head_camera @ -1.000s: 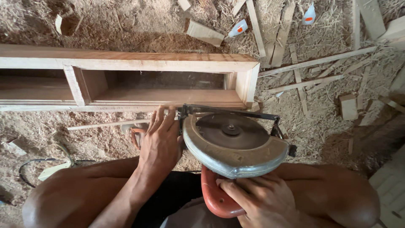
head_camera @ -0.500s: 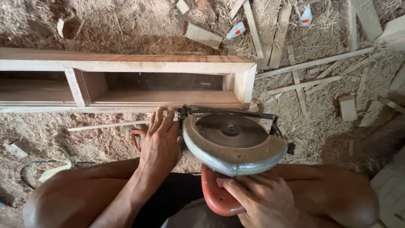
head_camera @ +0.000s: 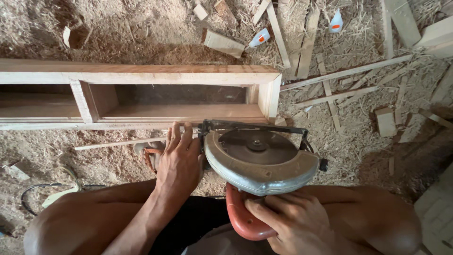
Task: The person assembles a rectangular wooden frame by applying glue to joints and inserting small wooden pieces. They use a circular saw to trim a piece and continue gluing and fitting components into the frame.
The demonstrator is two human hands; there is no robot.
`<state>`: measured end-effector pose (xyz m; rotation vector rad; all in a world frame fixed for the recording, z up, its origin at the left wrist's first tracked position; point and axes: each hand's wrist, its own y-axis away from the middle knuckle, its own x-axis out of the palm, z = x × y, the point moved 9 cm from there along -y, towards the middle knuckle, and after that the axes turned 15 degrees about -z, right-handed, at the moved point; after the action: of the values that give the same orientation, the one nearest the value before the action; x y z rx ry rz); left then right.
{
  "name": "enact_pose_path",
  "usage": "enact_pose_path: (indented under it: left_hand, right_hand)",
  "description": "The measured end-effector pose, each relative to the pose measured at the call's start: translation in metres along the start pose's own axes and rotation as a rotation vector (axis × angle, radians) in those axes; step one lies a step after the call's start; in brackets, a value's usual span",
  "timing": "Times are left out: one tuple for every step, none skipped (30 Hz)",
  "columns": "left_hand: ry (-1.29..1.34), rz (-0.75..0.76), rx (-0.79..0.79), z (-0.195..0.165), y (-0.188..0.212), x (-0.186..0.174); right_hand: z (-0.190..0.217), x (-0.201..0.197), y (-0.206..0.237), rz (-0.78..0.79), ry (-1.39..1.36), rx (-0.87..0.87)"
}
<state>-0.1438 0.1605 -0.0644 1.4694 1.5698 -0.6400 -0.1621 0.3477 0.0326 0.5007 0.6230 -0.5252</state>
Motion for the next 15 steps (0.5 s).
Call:
enact_pose_path:
  left_hand:
    - [0.003, 0.003, 0.003, -0.001, 0.0, 0.002]
    - [0.004, 0.004, 0.006, -0.001, 0.0, 0.003]
    - [-0.005, 0.013, 0.005, -0.001, 0.0, 0.005]
    - [-0.014, 0.021, 0.003, -0.001, 0.0, 0.007]
    - [-0.023, 0.03, 0.001, -0.002, 0.001, 0.008]
    - [-0.03, 0.031, 0.003, -0.002, 0.001, 0.008]
    - [-0.038, 0.032, 0.005, -0.002, 0.002, 0.008]
    - [-0.046, 0.033, 0.008, -0.003, 0.003, 0.009]
    - [-0.051, 0.038, -0.001, -0.003, 0.004, 0.01]
    - [-0.055, 0.04, -0.009, -0.002, 0.005, 0.011]
    - [-0.06, 0.041, -0.016, -0.002, 0.005, 0.011]
    - [-0.058, 0.038, -0.015, -0.004, 0.004, 0.011]
    - [-0.055, 0.035, -0.014, -0.006, 0.003, 0.01]
    - [-0.051, 0.032, -0.013, -0.009, 0.002, 0.008]
    - [-0.042, 0.032, -0.004, -0.014, 0.0, 0.003]
  right_hand:
    - [-0.001, 0.0, 0.001, 0.013, 0.007, 0.003]
    - [-0.002, 0.001, 0.002, 0.026, 0.014, 0.004]
    - [-0.004, 0.002, 0.003, 0.039, 0.022, 0.004]
    - [-0.006, 0.003, 0.004, 0.058, 0.018, 0.018]
    - [-0.009, 0.004, 0.006, 0.078, 0.015, 0.032]
    - [-0.011, 0.006, 0.007, 0.099, 0.011, 0.047]
    - [-0.011, 0.003, 0.007, 0.064, 0.013, 0.026]
    - [-0.011, 0.0, 0.007, 0.029, 0.015, 0.004]
    - [-0.01, -0.003, 0.007, -0.006, 0.016, -0.016]
    - [-0.01, -0.003, 0.008, -0.012, 0.009, -0.027]
    - [-0.01, -0.003, 0.009, -0.018, 0.003, -0.039]
    - [-0.009, -0.002, 0.011, -0.022, -0.005, -0.051]
    - [-0.008, -0.006, 0.012, -0.065, -0.008, -0.071]
    - [-0.006, -0.01, 0.014, -0.106, -0.011, -0.091]
    - [-0.004, -0.014, 0.016, -0.148, -0.014, -0.115]
